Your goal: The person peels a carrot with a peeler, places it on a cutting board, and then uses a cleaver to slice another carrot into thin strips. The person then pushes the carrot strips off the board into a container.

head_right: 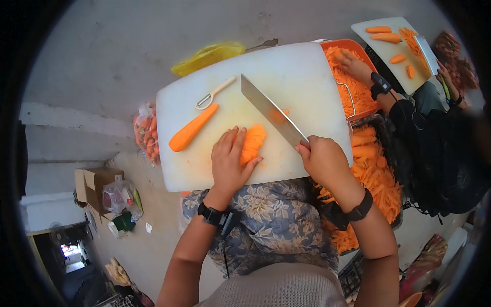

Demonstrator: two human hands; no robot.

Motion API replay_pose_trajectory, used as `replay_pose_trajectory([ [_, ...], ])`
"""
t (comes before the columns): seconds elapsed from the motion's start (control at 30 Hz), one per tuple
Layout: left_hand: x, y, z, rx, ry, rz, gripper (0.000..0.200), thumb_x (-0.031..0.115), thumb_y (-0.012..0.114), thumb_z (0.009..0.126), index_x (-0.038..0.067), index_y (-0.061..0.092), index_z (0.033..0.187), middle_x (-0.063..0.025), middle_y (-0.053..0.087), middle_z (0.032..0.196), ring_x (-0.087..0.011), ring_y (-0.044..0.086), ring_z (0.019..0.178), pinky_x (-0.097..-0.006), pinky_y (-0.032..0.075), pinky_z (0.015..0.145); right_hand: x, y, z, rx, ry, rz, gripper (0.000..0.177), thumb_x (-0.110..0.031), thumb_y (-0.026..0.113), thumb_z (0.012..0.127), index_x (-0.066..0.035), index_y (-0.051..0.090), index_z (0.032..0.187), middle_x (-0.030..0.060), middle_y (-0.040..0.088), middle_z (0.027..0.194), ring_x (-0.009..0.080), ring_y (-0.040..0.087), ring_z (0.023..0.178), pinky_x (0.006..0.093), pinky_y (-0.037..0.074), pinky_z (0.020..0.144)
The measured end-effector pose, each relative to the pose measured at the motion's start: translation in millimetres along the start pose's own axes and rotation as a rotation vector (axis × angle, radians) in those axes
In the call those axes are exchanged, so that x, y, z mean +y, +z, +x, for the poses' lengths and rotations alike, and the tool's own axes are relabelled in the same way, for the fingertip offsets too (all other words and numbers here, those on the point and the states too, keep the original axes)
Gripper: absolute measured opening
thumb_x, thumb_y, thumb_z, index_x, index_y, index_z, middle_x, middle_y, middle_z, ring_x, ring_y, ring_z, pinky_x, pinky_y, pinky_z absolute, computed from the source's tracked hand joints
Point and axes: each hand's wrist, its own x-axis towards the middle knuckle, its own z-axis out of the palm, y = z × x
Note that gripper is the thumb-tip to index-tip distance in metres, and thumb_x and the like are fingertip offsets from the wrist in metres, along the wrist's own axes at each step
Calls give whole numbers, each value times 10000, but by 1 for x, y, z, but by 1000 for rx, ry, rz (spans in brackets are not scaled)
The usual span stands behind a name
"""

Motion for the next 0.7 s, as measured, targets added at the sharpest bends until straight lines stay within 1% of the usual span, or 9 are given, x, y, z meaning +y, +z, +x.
replay_pose_trajectory([
  [0.07,1,4,4,31,3,49,718,429,733,756,43,527,1326,-168,544,1285,-338,505,1182,-454,385,993,0,1,2,-25,2,-25,285,-243,625,891,28,649,805,238,637,723,406,634,695,468,504,638],
  [0.17,4,6,5,12,-39,13,682,395,739,757,56,539,1314,-159,552,1254,-331,507,1170,-448,387,991,-1,3,4,-27,-26,-49,289,-248,624,894,27,646,810,235,634,711,408,631,683,463,503,629],
  [0.27,2,8,8,-8,-67,-92,630,368,746,751,62,567,1272,-137,578,1186,-329,518,1143,-447,396,986,0,3,3,-19,-24,-52,282,-242,617,899,24,649,812,235,628,694,411,627,666,466,499,617],
  [0.33,-5,8,8,-23,118,-152,581,353,752,740,58,597,1216,-116,598,1122,-327,531,1113,-454,406,977,-1,2,2,4,-58,-33,280,-233,611,903,23,640,795,237,623,681,410,625,651,473,494,609],
  [0.37,-6,9,6,-33,104,-167,581,353,752,740,58,597,1216,-116,598,1122,-327,531,1113,-454,406,977,-1,2,1,-14,-49,-41,280,-233,611,903,23,640,795,237,623,681,410,625,651,473,494,609],
  [0.43,-8,11,6,-22,149,-177,541,366,751,739,57,622,1164,-101,606,1106,-324,542,1090,-456,413,971,-4,2,3,-42,-83,-85,297,-235,613,906,25,620,761,234,613,665,410,621,647,476,486,595],
  [0.47,-6,12,6,-23,139,-186,541,366,751,739,57,622,1164,-101,606,1106,-324,542,1090,-456,413,971,-4,0,5,-52,-81,-93,297,-235,613,906,25,620,761,234,613,665,410,621,647,476,486,595],
  [0.53,-1,13,5,43,81,-127,535,371,756,732,50,630,1141,-101,608,1097,-316,548,1078,-448,421,964,-5,-4,8,-64,-188,-169,317,-248,619,906,20,602,737,225,596,633,412,613,632,474,479,580],
  [0.7,-1,18,0,100,59,-159,522,352,769,718,38,637,1114,-105,609,1079,-315,554,1038,-437,439,923,-7,-23,15,-77,-240,-304,322,-259,617,910,10,599,735,224,566,589,410,600,589,479,472,551],
])
